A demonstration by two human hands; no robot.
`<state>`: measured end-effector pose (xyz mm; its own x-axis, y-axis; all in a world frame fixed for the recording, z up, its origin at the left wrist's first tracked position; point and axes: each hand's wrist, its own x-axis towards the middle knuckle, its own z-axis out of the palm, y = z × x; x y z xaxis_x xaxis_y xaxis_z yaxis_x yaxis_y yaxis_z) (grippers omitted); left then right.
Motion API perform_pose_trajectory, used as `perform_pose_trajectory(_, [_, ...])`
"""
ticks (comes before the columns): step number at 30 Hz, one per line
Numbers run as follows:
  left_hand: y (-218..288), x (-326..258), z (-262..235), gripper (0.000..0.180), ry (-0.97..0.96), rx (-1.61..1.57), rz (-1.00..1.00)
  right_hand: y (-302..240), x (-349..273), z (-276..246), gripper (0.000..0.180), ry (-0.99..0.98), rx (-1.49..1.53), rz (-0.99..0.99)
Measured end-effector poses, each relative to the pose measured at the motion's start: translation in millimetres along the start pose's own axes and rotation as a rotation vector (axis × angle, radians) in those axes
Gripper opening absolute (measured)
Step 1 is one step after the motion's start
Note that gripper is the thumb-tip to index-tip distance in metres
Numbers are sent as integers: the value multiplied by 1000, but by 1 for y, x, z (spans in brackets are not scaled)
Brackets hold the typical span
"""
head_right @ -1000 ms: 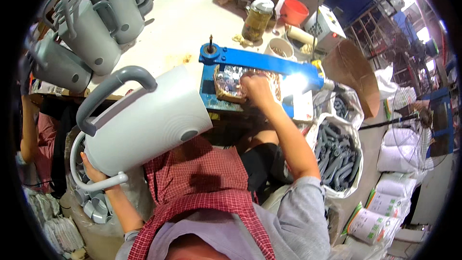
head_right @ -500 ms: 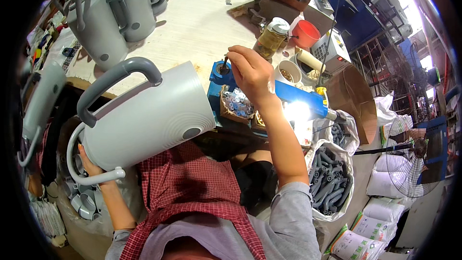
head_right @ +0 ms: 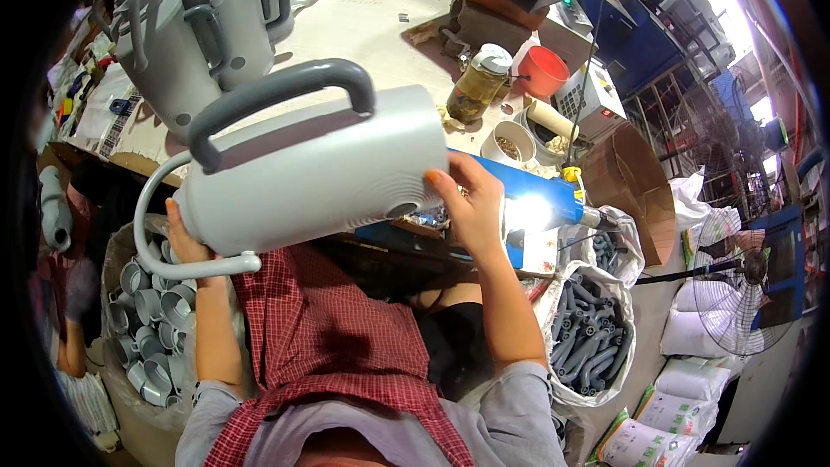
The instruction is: The person assembles gray plastic watering cans by attaching handles and spouts. They pick up the can body, insert a handle, and then attach a spout, repeating this process for multiple units on a workbench.
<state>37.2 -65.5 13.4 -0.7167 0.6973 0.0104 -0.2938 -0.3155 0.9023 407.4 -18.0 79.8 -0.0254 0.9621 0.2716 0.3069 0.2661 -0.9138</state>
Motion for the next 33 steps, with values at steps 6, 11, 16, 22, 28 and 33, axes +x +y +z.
perform_pose_trajectory(6, [-33,6,30,53,-98,-18,-26,17,-7,-16,20,79,284,9])
perform_pose_trajectory(11, [-39,13,26,55,-91,-15,-23,15,-2,-10,20,63,208,31])
perform_pose_trajectory(16, [-38,15,26,55,-77,43,-44,21,-1,-6,20,79,99,38])
perform_pose_trajectory(22, [-45,27,19,51,-176,72,-12,21,-2,-13,20,37,-101,-1])
perform_pose_trajectory(28, [-46,36,17,50,-223,133,55,12,1,-19,21,-24,-329,-16])
perform_pose_trajectory(33, [-39,39,19,50,-214,131,87,-30,32,-12,41,233,-553,-463])
